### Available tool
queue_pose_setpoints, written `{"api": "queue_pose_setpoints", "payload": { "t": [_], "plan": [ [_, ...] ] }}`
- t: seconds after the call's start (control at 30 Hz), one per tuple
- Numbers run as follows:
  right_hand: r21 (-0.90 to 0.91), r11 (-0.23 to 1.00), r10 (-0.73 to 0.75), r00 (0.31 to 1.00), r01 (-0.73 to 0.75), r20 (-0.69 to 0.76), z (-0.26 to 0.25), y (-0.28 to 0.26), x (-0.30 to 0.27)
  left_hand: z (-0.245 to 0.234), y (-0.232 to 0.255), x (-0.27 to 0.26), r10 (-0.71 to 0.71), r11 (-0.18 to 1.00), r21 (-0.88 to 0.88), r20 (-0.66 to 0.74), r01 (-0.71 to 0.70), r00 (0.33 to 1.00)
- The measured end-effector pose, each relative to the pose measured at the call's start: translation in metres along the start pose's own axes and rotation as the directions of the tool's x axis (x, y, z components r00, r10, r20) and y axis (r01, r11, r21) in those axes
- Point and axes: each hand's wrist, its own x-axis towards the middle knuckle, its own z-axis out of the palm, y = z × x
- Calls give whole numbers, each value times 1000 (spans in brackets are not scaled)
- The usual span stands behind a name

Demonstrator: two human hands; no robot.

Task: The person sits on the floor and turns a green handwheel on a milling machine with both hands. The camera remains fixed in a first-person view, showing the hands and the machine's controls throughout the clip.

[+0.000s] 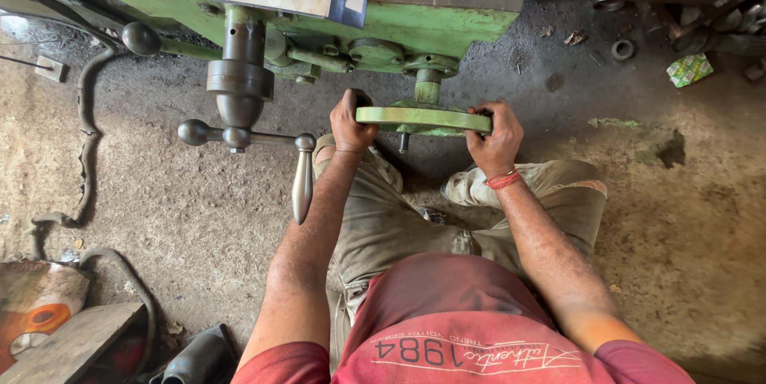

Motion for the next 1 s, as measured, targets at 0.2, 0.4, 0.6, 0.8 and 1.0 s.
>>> {"api": "queue_pose_setpoints", "payload": {
  "t": [0.2, 0.4, 0.6, 0.8, 1.0],
  "plan": [
    [-13, 1000, 5, 1000, -5, 12, 3, 1, 1, 0, -4, 1, 12, 1000, 15, 3, -12, 1000],
    [-17, 1000, -21, 1000, 21, -10, 7, 1, 2, 1, -9, 0, -19, 1000, -3, 14, 19, 1000],
    [-32, 999, -28, 1000, 28, -5, 6, 0, 6, -1, -9, 2, 29, 999, -26, 3, -29, 1000],
    [-32, 999, -37, 999, 37, -11, 6, -1, 8, 0, -8, 2, 14, 999, -48, -6, -14, 1000],
    [-20, 998, -52, 999, 52, -14, 4, -4, 11, 1, -7, 2, -3, 999, -49, -19, 2, 1000]
  ]
}}
